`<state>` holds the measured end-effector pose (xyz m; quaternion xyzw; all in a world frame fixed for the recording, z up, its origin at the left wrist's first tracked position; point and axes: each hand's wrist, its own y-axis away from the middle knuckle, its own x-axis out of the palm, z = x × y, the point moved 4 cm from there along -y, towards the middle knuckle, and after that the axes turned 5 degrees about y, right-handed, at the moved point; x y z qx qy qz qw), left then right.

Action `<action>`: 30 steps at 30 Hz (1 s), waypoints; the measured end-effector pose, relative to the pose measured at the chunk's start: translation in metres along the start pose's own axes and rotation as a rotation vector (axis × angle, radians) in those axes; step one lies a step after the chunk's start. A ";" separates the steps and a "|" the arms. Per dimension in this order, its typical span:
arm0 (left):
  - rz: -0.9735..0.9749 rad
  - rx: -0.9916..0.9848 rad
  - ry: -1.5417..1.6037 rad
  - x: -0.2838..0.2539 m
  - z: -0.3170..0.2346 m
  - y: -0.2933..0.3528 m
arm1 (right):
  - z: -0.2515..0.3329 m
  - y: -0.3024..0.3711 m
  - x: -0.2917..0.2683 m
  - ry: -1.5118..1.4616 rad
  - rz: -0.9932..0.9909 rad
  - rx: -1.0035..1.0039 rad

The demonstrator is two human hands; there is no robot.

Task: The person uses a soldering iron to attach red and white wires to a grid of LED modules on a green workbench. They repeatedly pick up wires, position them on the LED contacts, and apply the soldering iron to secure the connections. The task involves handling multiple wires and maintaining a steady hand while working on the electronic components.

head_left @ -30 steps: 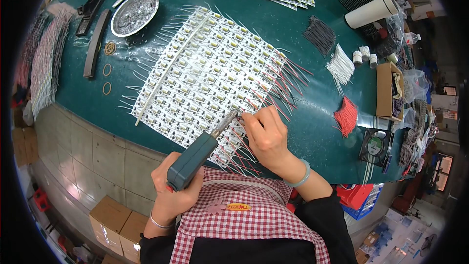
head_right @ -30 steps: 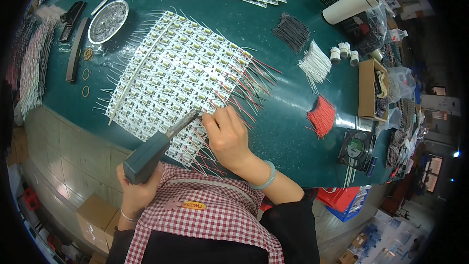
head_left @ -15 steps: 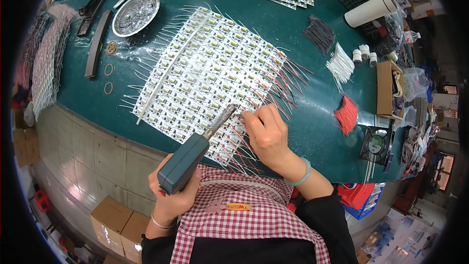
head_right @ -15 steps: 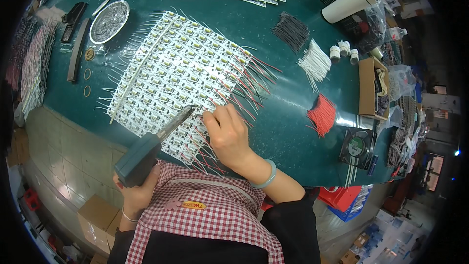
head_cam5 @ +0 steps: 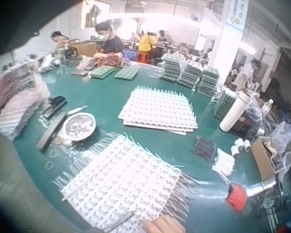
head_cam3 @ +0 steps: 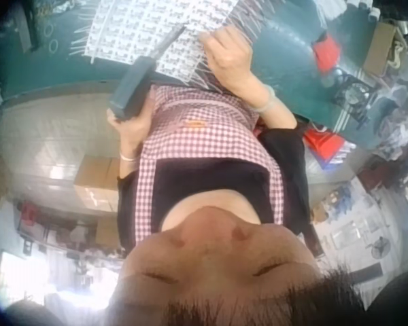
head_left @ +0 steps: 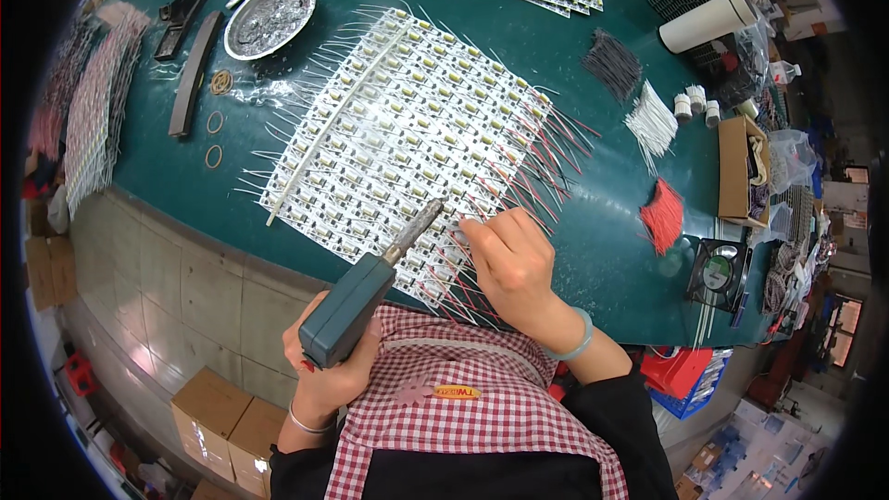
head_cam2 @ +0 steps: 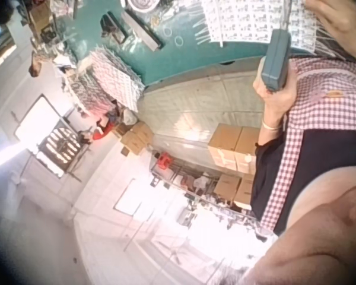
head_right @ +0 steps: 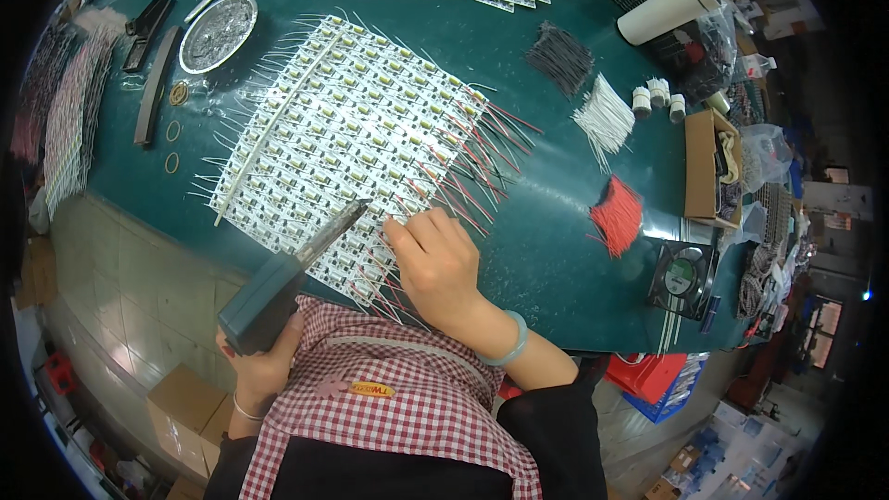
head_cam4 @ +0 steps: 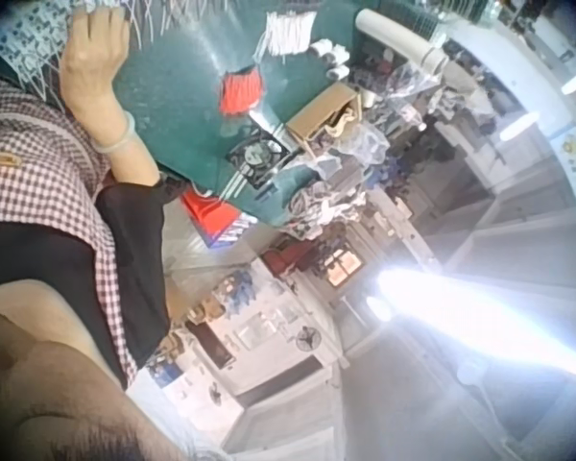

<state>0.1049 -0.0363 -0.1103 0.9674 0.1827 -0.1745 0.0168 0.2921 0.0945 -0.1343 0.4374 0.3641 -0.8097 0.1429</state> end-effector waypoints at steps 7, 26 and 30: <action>-0.006 0.011 0.047 0.001 -0.002 0.002 | 0.000 0.005 0.004 -0.031 0.028 0.026; 0.067 0.044 -0.036 0.005 0.004 0.004 | 0.000 0.004 0.007 -0.037 0.018 0.022; 0.054 0.014 -0.018 0.005 0.003 0.004 | -0.001 0.005 0.007 -0.032 0.009 0.024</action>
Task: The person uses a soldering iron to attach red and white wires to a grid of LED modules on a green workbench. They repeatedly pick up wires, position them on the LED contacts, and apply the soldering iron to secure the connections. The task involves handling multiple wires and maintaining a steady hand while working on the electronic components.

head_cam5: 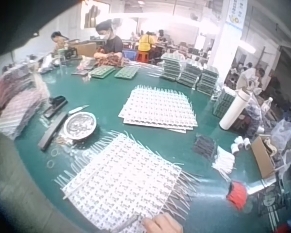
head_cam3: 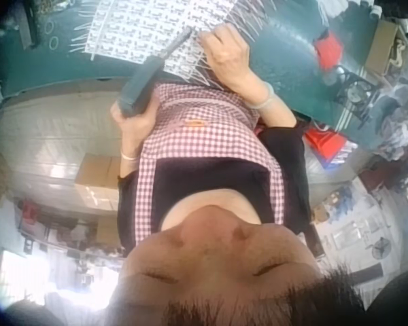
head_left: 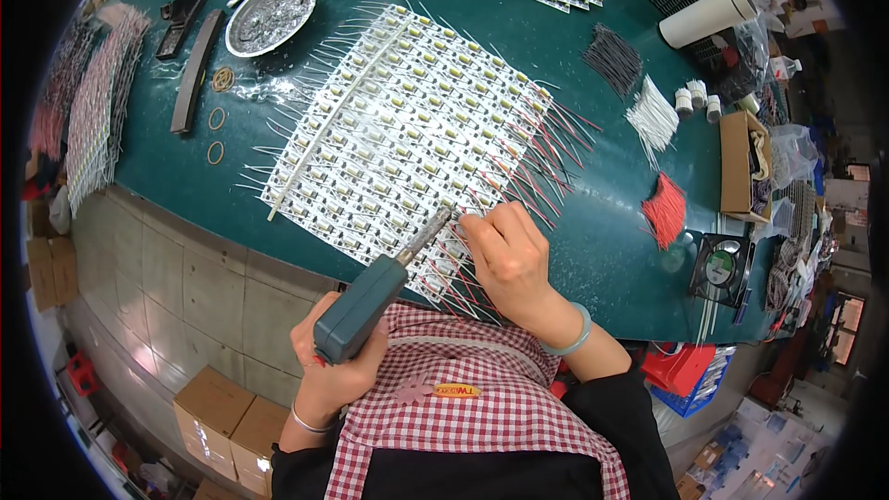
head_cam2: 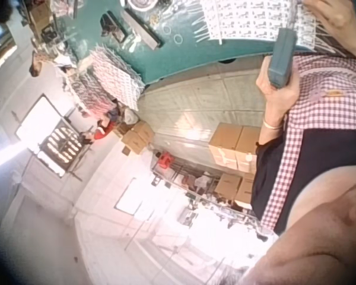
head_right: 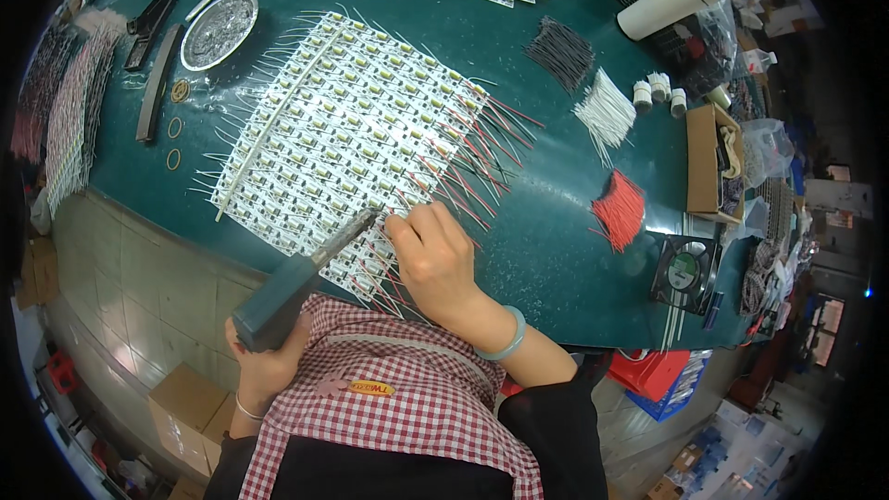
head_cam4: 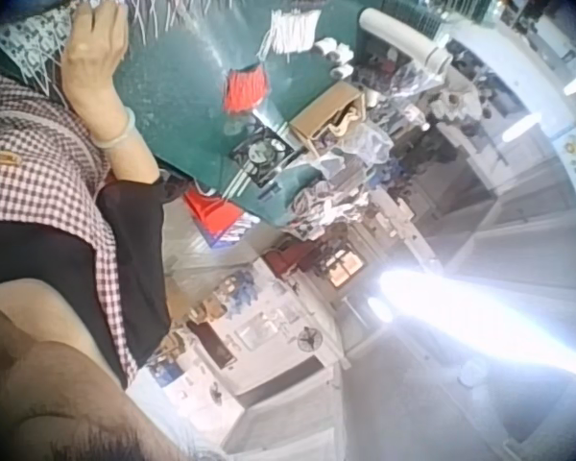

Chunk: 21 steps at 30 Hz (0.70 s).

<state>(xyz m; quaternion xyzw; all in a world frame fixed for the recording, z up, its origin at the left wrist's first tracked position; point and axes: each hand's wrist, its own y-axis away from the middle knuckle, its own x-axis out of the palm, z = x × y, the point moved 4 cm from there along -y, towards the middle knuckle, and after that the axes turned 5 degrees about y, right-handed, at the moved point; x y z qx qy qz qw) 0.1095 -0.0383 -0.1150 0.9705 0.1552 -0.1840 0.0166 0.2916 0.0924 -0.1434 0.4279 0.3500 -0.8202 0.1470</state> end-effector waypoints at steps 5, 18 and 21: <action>-0.069 -0.062 0.064 -0.007 0.002 0.008 | 0.000 -0.001 -0.001 -0.012 -0.001 0.014; -0.024 -0.030 0.063 -0.001 0.002 0.007 | 0.001 0.000 0.000 -0.013 -0.016 -0.002; -0.015 -0.055 0.068 0.001 0.003 0.007 | 0.001 0.000 -0.001 -0.013 -0.010 0.004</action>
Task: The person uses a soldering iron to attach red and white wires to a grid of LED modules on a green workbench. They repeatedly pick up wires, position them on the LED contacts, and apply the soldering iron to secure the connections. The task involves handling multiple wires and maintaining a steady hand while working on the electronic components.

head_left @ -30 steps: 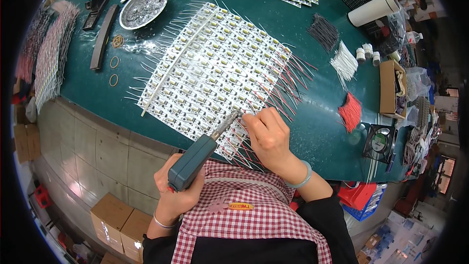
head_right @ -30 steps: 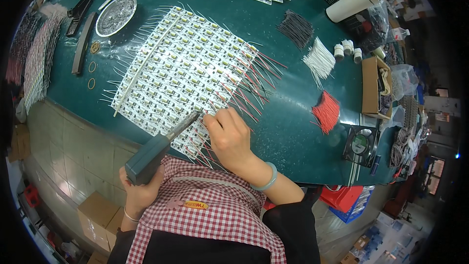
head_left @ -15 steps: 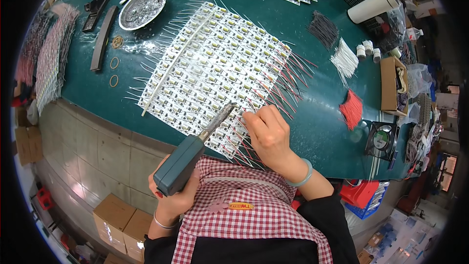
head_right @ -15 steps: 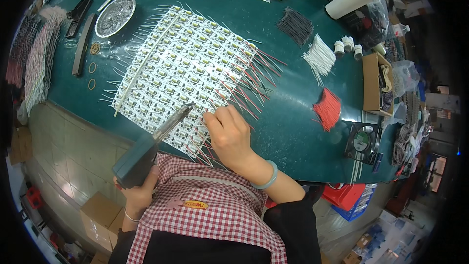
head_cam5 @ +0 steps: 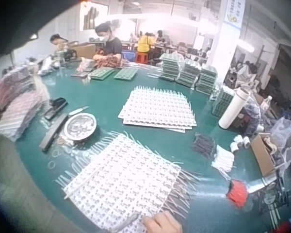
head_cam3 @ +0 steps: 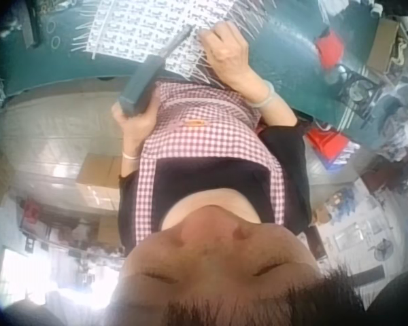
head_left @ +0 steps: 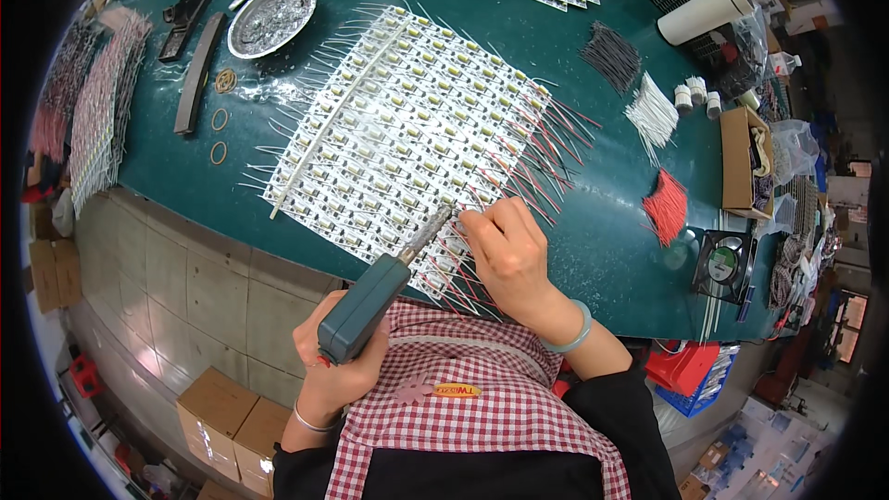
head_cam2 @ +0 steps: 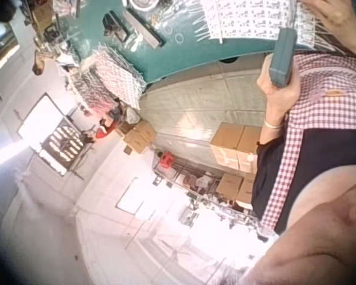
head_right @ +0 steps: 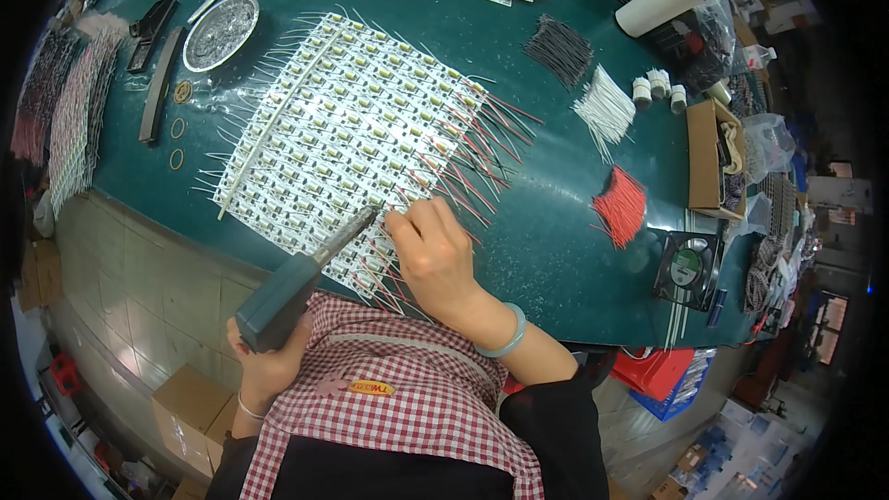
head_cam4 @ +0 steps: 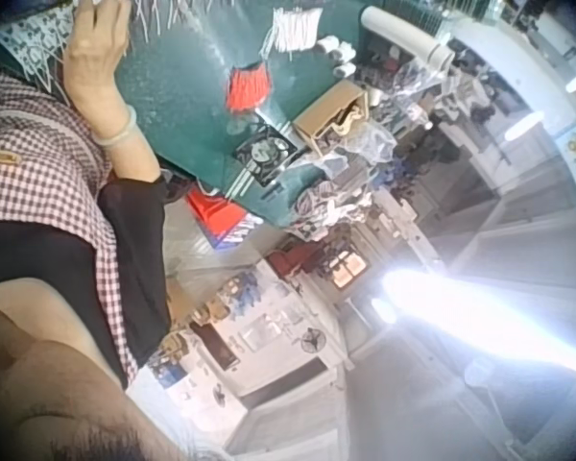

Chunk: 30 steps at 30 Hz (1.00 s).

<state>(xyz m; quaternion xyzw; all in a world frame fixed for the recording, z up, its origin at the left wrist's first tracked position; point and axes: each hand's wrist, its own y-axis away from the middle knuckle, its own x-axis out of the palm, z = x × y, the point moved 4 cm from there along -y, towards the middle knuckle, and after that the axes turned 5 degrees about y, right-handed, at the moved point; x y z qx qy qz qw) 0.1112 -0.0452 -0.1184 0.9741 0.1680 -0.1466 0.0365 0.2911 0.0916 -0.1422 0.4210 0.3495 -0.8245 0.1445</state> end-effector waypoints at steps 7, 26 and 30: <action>0.029 0.049 -0.072 0.002 -0.003 -0.004 | 0.000 0.000 0.000 -0.004 0.007 0.005; -0.533 0.059 -0.135 -0.061 -0.004 -0.018 | -0.001 0.003 0.000 0.029 0.014 0.013; -0.750 0.511 -0.105 -0.098 -0.047 -0.058 | 0.005 -0.001 0.002 0.008 0.024 0.004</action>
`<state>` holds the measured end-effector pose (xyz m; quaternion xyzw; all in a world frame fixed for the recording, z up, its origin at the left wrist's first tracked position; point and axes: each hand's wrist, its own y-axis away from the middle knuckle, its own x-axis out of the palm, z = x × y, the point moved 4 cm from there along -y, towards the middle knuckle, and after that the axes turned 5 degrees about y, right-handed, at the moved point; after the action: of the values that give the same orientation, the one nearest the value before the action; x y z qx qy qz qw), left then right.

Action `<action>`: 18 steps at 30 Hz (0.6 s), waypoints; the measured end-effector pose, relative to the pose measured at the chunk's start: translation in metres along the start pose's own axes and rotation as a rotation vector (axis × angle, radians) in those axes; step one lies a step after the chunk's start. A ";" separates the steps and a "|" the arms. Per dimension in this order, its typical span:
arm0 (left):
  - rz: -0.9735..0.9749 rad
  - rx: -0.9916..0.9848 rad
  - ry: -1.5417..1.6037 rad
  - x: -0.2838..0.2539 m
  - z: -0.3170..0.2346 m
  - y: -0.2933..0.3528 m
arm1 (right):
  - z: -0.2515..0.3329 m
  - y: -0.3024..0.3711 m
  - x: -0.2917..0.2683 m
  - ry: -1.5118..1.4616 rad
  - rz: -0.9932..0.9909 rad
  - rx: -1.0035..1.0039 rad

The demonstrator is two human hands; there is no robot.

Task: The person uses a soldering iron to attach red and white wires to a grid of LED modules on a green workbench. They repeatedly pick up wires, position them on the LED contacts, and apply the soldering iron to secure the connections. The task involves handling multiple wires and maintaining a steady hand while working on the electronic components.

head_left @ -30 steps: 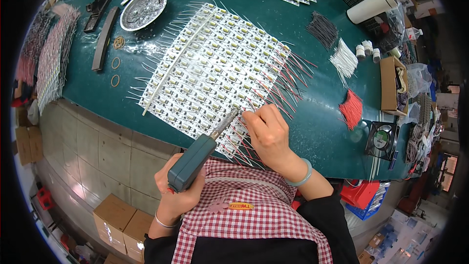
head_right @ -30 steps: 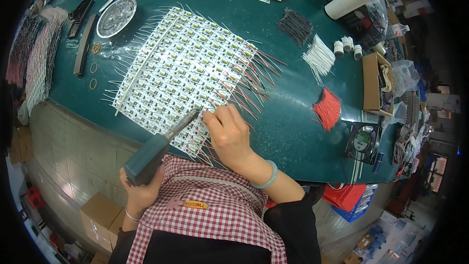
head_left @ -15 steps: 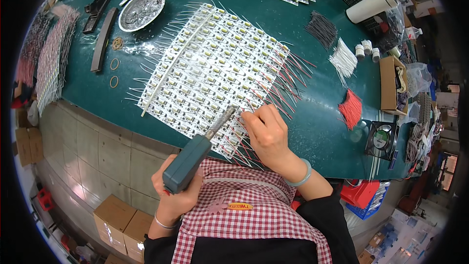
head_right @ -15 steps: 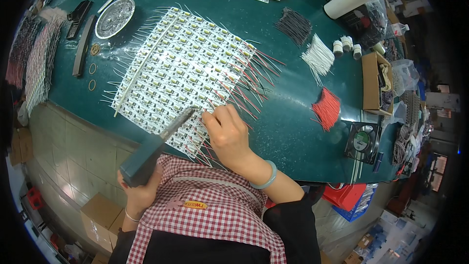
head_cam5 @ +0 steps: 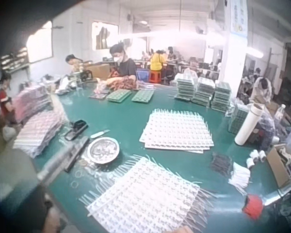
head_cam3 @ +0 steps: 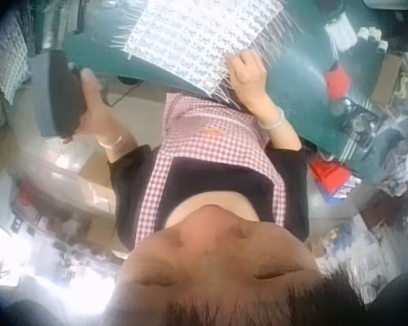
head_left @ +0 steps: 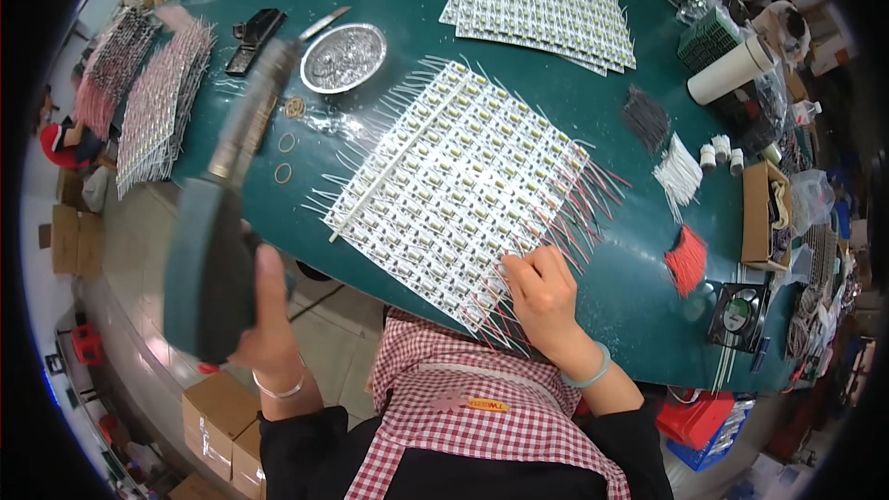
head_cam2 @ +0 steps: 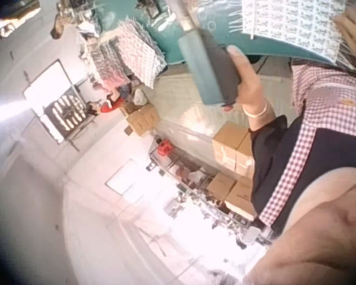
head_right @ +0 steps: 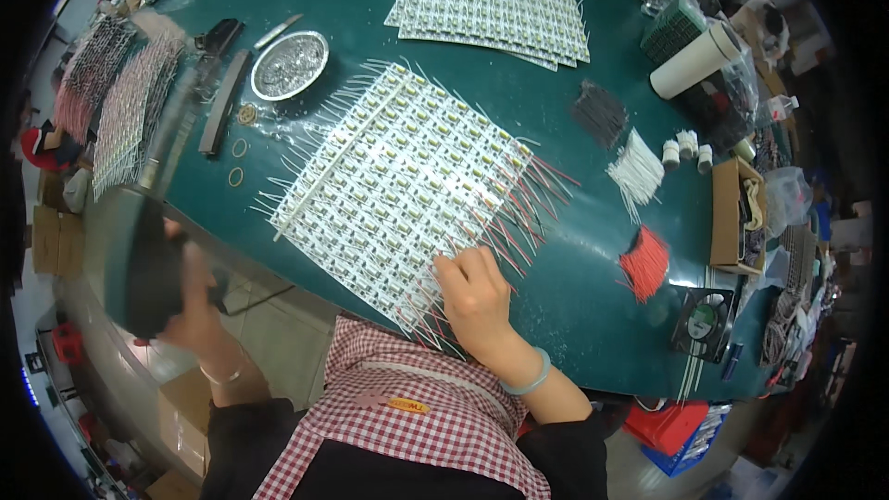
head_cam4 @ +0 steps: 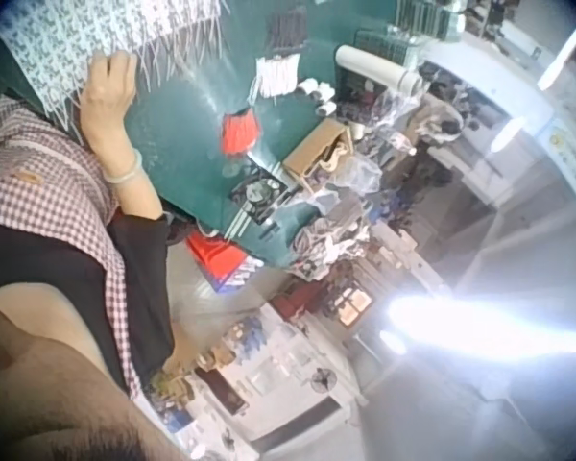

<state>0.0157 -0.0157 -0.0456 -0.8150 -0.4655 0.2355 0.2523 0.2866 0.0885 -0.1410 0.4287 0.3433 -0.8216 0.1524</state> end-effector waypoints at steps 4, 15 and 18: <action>0.133 -0.342 -0.116 0.033 0.055 -0.044 | -0.009 0.006 -0.002 0.014 -0.031 0.002; 0.285 -0.758 0.467 0.044 0.057 0.047 | -0.013 0.013 -0.002 0.007 -0.057 -0.003; 0.323 -0.948 0.669 0.032 0.052 0.073 | -0.010 0.010 -0.006 0.002 -0.071 0.001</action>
<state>0.0450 -0.0099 -0.1362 -0.9289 -0.2851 -0.2318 -0.0449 0.3017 0.0883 -0.1448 0.4174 0.3581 -0.8261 0.1227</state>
